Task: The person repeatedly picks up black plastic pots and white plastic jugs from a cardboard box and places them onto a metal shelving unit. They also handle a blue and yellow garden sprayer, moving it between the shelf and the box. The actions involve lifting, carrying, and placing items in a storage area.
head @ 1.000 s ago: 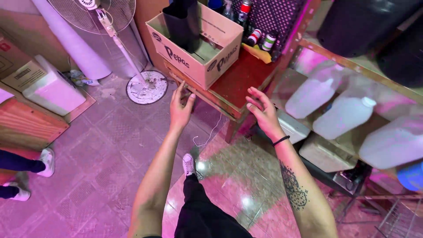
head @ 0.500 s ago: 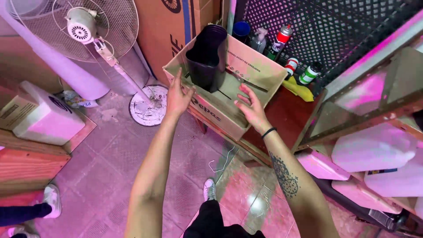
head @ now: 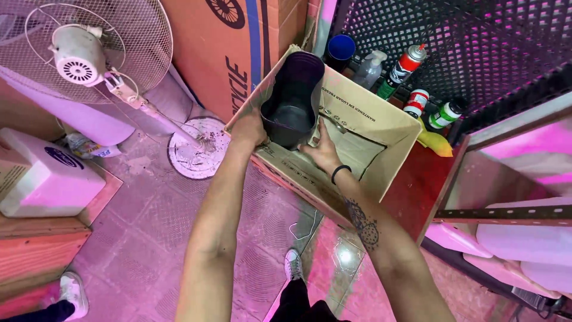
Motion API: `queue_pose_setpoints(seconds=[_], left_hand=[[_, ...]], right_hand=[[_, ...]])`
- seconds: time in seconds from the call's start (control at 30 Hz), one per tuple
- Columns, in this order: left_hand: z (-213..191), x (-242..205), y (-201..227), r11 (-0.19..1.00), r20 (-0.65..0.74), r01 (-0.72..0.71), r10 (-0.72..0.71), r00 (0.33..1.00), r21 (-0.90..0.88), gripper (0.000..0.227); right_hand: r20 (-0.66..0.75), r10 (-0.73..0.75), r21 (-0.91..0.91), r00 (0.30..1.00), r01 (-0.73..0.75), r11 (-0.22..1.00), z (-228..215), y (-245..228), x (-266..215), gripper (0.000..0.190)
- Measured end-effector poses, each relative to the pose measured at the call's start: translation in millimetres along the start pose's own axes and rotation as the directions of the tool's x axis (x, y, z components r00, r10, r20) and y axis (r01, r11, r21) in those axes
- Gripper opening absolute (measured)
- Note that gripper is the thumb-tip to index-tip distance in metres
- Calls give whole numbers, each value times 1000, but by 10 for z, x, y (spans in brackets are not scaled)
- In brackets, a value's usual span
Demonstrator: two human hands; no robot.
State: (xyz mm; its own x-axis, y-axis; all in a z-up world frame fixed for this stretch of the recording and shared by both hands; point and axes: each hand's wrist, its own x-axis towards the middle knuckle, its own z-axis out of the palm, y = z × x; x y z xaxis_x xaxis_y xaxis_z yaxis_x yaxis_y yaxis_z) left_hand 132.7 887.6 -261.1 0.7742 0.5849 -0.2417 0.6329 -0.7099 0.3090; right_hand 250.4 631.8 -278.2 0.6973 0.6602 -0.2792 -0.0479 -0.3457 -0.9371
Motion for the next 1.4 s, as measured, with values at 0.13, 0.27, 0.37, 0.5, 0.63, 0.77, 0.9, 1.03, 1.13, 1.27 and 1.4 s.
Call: queue_pose_setpoints(seconds=[0.13, 0.27, 0.37, 0.5, 0.63, 0.77, 0.9, 1.03, 1.13, 1.27, 1.4], left_hand=[[-147, 38, -20, 997, 123, -20, 29, 992, -69, 108], [-206, 55, -6, 988, 153, -31, 54, 987, -154, 113], [-415, -58, 51, 969, 130, -51, 84, 988, -241, 105], [-489, -95, -91, 867, -55, -253, 255, 965, -430, 114], [-1001, -794, 188, 767, -145, -321, 291, 946, -556, 115], [-1148, -1413, 584, 529, -326, -448, 312, 893, -721, 115], [-1040, -1913, 1000, 325, -487, -553, 267, 832, -767, 115], [-954, -2477, 1499, 274, -564, -634, 294, 771, -723, 109], [-725, -2861, 1886, 224, -605, -681, 324, 727, -697, 110], [-134, -3333, 2446, 139, -644, -715, 342, 684, -685, 116], [203, -4359, 3302, 71, -698, -758, 341, 629, -648, 130]], right_hand=[[20, 2, -22, 1000, -2, 1000, 77, -208, -17, 135], [11, 2, -34, 1000, -1, 999, 58, -250, -34, 133], [-8, -31, -87, 999, 30, 996, 21, -411, -123, 126], [-51, -174, -66, 983, 171, 983, -64, -1033, -652, 123], [-141, -241, -27, 960, 239, 971, -283, -790, -664, 130], [-185, -399, 66, 898, 416, 907, -553, -958, -1127, 120], [-200, -551, 132, 810, 580, 804, -894, -760, -1466, 101], [-229, -597, 126, 769, 632, 765, -1171, -880, -2201, 102], [-242, -612, 79, 753, 644, 761, -1524, -803, -2814, 109], [-268, -650, 59, 711, 685, 726, -2083, -567, -3666, 109], [-333, -656, 24, 678, 701, 713, -2709, -99, -4685, 105]])
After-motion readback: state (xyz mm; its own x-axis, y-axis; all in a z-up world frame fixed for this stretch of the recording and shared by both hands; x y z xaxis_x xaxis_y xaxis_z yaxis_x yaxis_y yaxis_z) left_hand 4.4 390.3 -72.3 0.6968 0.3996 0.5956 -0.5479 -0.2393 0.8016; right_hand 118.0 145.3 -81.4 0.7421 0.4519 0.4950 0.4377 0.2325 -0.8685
